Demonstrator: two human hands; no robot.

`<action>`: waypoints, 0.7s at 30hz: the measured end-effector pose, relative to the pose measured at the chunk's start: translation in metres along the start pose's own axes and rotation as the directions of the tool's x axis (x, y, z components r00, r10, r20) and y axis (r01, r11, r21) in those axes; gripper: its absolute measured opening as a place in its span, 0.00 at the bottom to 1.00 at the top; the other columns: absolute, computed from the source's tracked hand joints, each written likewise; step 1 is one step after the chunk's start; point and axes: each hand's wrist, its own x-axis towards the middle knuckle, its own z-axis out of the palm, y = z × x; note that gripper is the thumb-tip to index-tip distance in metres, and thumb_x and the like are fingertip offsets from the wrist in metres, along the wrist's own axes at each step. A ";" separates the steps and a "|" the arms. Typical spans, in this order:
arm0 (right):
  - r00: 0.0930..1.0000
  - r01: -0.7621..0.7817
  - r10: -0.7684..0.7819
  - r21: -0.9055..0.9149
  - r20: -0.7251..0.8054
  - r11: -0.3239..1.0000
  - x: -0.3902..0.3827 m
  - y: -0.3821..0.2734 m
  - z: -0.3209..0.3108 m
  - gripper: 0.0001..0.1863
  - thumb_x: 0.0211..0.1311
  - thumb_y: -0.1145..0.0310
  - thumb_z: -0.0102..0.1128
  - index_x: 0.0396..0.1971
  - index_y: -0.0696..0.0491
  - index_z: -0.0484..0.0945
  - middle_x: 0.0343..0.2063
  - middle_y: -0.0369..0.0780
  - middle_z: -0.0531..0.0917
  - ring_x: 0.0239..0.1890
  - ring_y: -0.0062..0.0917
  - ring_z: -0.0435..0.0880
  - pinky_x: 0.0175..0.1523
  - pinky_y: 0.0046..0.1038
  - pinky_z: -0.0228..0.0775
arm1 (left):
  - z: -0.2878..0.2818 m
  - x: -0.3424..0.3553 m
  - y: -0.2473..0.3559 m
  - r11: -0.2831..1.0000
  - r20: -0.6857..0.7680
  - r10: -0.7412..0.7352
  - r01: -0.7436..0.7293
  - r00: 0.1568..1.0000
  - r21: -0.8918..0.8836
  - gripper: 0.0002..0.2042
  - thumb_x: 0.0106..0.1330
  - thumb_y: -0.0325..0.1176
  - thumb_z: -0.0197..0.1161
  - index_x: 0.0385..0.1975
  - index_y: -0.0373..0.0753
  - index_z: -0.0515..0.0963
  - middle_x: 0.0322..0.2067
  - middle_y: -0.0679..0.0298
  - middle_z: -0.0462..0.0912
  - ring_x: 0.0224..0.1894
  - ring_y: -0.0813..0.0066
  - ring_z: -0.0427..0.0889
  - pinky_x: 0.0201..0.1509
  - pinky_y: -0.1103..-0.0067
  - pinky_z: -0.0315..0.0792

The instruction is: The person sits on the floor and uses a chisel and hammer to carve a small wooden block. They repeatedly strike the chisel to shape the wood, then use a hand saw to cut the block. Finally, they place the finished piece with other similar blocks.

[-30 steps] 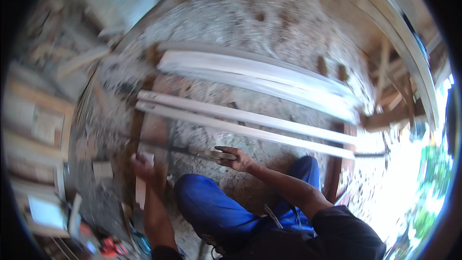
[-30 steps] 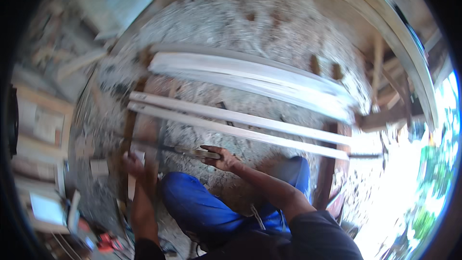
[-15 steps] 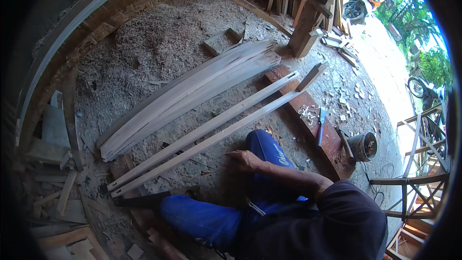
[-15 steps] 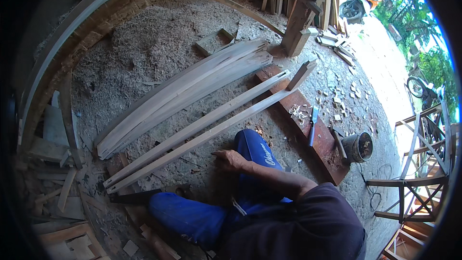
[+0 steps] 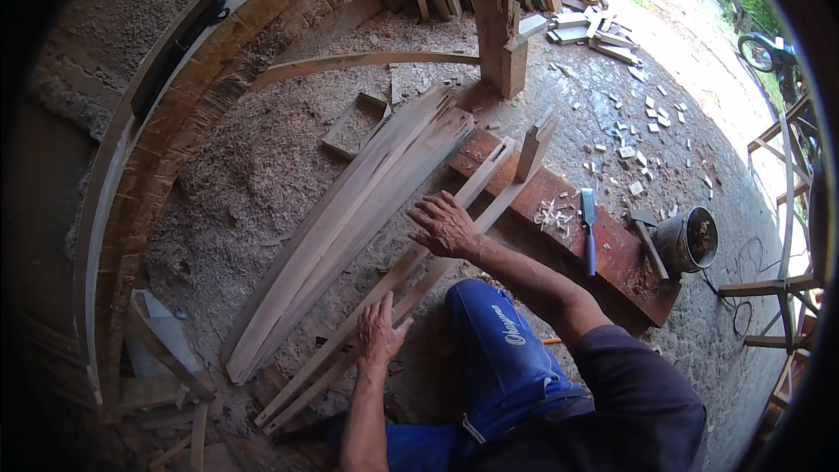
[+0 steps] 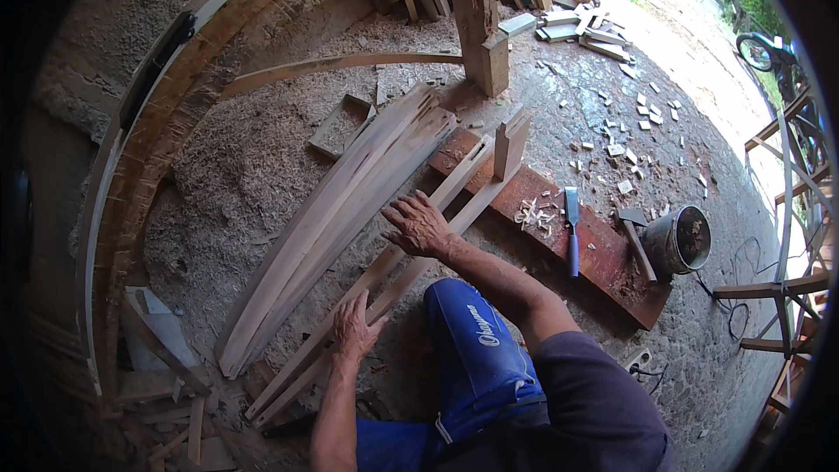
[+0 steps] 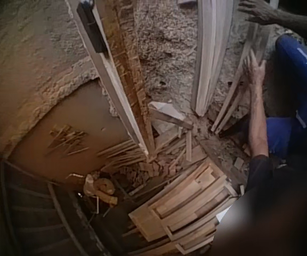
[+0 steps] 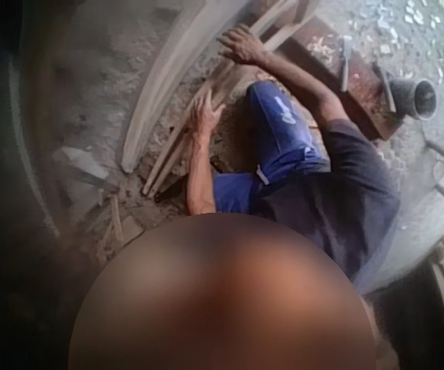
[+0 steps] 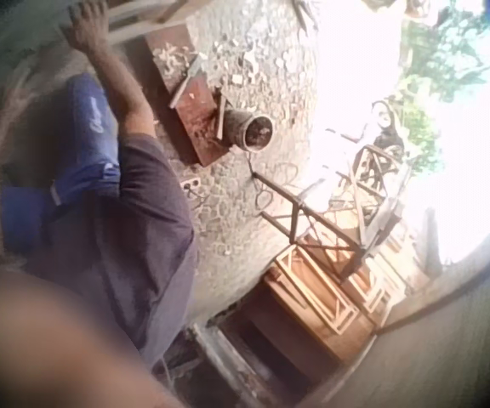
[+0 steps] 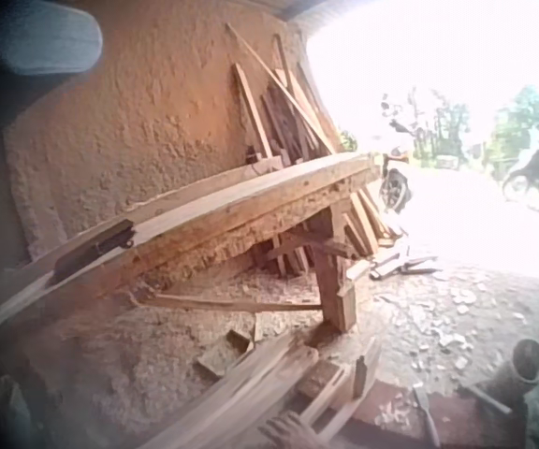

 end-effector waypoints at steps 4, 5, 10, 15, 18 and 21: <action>0.946 -0.228 0.235 -0.055 0.224 0.972 -0.019 0.023 0.015 0.31 0.73 0.45 0.51 0.68 0.47 0.70 0.65 0.45 0.73 0.72 0.38 0.65 0.78 0.50 0.46 | 0.049 0.049 0.023 0.999 0.208 -0.036 0.041 0.978 -0.021 0.34 0.61 0.44 0.73 0.65 0.38 0.68 0.52 0.46 0.80 0.58 0.47 0.77 0.59 0.58 0.72; 0.940 -0.249 0.239 0.009 0.245 0.969 -0.024 0.024 0.019 0.32 0.74 0.45 0.48 0.70 0.47 0.67 0.66 0.44 0.73 0.74 0.37 0.63 0.79 0.50 0.45 | 0.057 0.058 0.024 0.993 0.251 -0.110 0.116 0.962 -0.009 0.27 0.62 0.44 0.72 0.57 0.37 0.73 0.45 0.44 0.83 0.50 0.43 0.83 0.52 0.55 0.76; 0.950 -0.302 0.292 0.089 0.113 0.949 -0.029 0.029 0.032 0.32 0.71 0.48 0.54 0.70 0.45 0.67 0.68 0.42 0.71 0.74 0.37 0.63 0.79 0.51 0.45 | 0.077 0.080 0.027 0.972 0.244 -0.224 0.199 0.943 0.121 0.20 0.61 0.48 0.71 0.41 0.38 0.78 0.32 0.47 0.86 0.37 0.41 0.86 0.42 0.51 0.78; 0.892 -0.437 0.451 0.180 -0.041 0.881 -0.079 0.030 -0.003 0.26 0.64 0.57 0.66 0.62 0.42 0.76 0.63 0.39 0.75 0.70 0.34 0.69 0.76 0.48 0.51 | 0.075 0.075 0.024 0.979 0.204 -0.186 0.163 0.961 0.125 0.19 0.60 0.49 0.72 0.38 0.41 0.79 0.30 0.48 0.86 0.35 0.43 0.86 0.37 0.54 0.78; 0.829 -0.525 0.522 0.040 -0.201 0.850 -0.133 0.069 -0.033 0.17 0.61 0.64 0.68 0.51 0.45 0.82 0.53 0.36 0.81 0.61 0.31 0.77 0.72 0.45 0.58 | 0.078 0.073 0.023 0.979 0.182 -0.173 0.149 0.968 0.138 0.18 0.59 0.49 0.73 0.37 0.42 0.80 0.30 0.50 0.86 0.34 0.44 0.86 0.37 0.54 0.79; 0.778 -0.620 0.597 -0.091 -0.196 0.779 -0.165 0.126 -0.047 0.22 0.60 0.65 0.68 0.56 0.45 0.79 0.54 0.36 0.79 0.63 0.32 0.75 0.73 0.45 0.57 | 0.083 0.072 0.023 0.963 0.173 -0.220 0.186 0.960 0.193 0.18 0.58 0.50 0.74 0.36 0.42 0.81 0.29 0.50 0.86 0.33 0.45 0.86 0.36 0.55 0.79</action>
